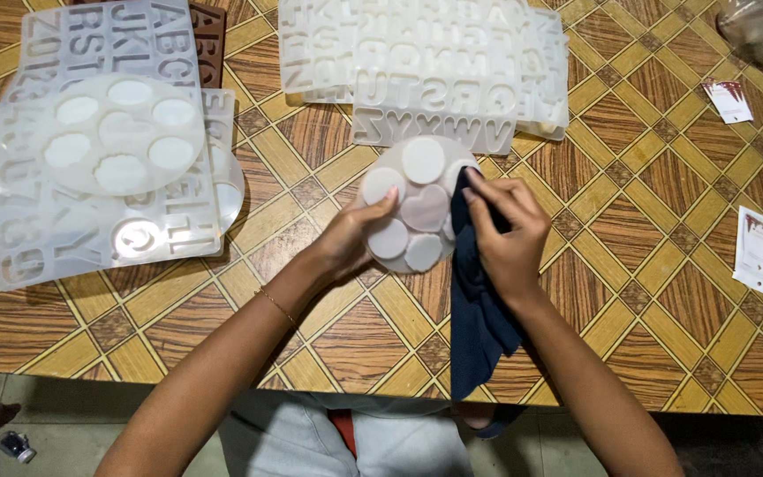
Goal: The person cleans silicone molds by hand with a dark cloth, wiping the interior and exterior of multiple molds one at a time.
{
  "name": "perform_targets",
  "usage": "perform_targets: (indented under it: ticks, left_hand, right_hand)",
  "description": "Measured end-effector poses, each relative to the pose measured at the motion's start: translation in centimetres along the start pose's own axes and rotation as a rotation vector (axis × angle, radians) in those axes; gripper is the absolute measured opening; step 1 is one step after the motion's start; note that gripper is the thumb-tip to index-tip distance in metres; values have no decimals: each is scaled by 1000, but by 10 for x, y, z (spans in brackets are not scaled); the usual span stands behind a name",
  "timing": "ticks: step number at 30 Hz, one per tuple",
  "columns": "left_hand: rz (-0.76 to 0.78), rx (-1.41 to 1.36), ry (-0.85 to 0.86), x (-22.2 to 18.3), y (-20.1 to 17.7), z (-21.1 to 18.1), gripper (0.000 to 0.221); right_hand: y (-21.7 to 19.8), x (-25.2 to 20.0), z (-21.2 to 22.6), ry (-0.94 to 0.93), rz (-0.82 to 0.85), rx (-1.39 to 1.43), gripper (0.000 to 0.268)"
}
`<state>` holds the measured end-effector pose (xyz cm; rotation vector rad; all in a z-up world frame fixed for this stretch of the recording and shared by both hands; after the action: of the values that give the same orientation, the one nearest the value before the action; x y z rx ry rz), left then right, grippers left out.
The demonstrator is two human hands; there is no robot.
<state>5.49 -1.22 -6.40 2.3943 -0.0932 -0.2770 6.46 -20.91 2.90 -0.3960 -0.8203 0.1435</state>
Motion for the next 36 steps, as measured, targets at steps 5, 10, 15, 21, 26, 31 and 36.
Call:
perform_targets:
  ticks: [5,10,15,21,26,31,36]
  left_hand:
    - [57,57,-48,-6,11,4,45]
    - [90,-7,-40,-2,11,4,41]
    - [-24,-23,-97,-1,15,-3,44]
    - [-58,-13,-93,-1,14,-11,47]
    - [-18,56,-83,5,5,-6,44]
    - [31,138,-120,3,1,6,46]
    - [-22,122,-106,2,12,-6,47]
  right_hand:
    - [20,-14,26,-41,112,-106,34]
    - [34,-4,51,-107,416,62,29]
    - [40,-8,58,-56,658,206,18]
    - [36,-12,71,85,806,452,15]
    - [1,6,30,98,248,260,20]
    - [-3,7,14,24,-64,4,36]
    - [37,-21,27,-13,271,140,40]
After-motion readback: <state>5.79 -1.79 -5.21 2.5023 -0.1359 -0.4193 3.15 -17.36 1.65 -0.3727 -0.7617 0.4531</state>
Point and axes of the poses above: each hand's wrist, its own x-axis towards the middle knuckle, its own y-axis out of the palm, z = x × y, the point moved 3 cm from there along x, towards the middle knuckle, and after that the axes turned 6 degrees about x, right-handed, at the moved point
